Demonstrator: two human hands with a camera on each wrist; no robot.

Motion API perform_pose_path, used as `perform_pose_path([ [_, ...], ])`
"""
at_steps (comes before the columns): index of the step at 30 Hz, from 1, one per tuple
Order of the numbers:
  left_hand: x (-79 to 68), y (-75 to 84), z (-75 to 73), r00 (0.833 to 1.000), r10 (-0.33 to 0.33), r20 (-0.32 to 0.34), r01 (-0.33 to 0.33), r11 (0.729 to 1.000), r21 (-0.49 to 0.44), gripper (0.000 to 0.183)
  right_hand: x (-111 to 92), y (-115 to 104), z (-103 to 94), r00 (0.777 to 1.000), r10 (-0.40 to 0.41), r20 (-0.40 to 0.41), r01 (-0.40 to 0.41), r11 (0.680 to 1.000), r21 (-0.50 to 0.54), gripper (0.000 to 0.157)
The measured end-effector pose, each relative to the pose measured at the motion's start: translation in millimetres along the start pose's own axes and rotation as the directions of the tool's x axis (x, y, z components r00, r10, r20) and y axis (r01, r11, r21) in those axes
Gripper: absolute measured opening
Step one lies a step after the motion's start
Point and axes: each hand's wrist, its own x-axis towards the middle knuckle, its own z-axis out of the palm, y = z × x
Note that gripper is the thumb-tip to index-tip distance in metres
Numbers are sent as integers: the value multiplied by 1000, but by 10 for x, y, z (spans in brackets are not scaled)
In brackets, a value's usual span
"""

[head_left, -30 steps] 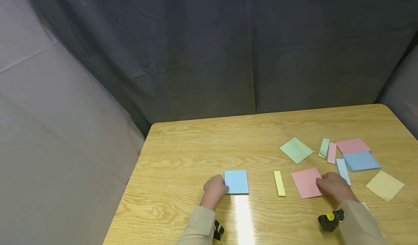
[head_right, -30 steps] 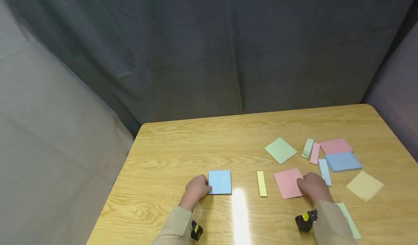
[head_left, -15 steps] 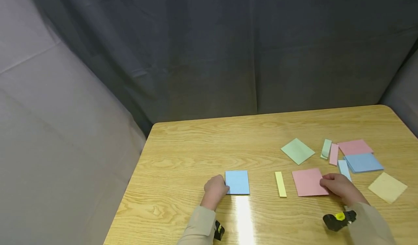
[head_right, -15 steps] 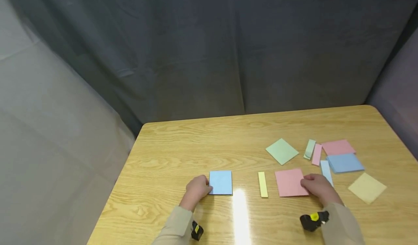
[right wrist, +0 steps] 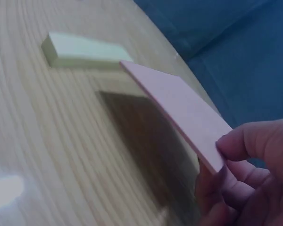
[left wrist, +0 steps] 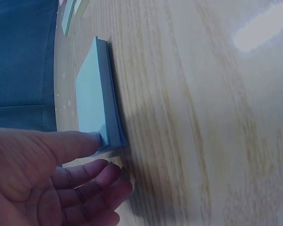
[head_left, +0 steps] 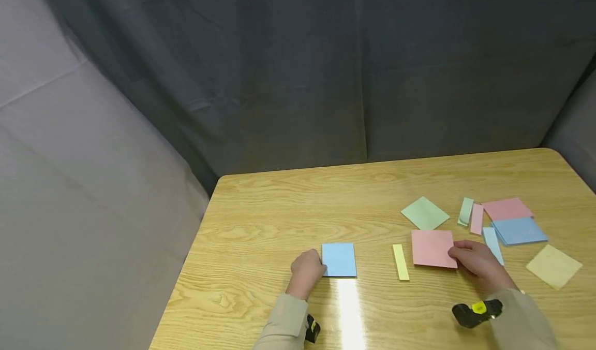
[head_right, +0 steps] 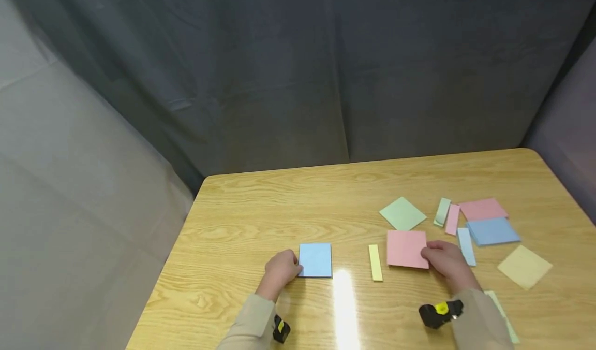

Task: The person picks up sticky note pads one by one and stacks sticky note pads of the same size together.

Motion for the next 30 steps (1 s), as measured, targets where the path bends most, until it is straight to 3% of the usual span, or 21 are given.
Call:
perform_pose_path([
  [9, 6, 0, -3, 1000, -6, 12, 6, 1000, 5, 48, -35, -186, 220, 999, -25, -36, 29, 995, 93, 58],
  [30, 14, -6, 22, 1000, -13, 9, 12, 998, 62, 49, -38, -465, 549, 995, -94, -43, 97, 993, 61, 48],
])
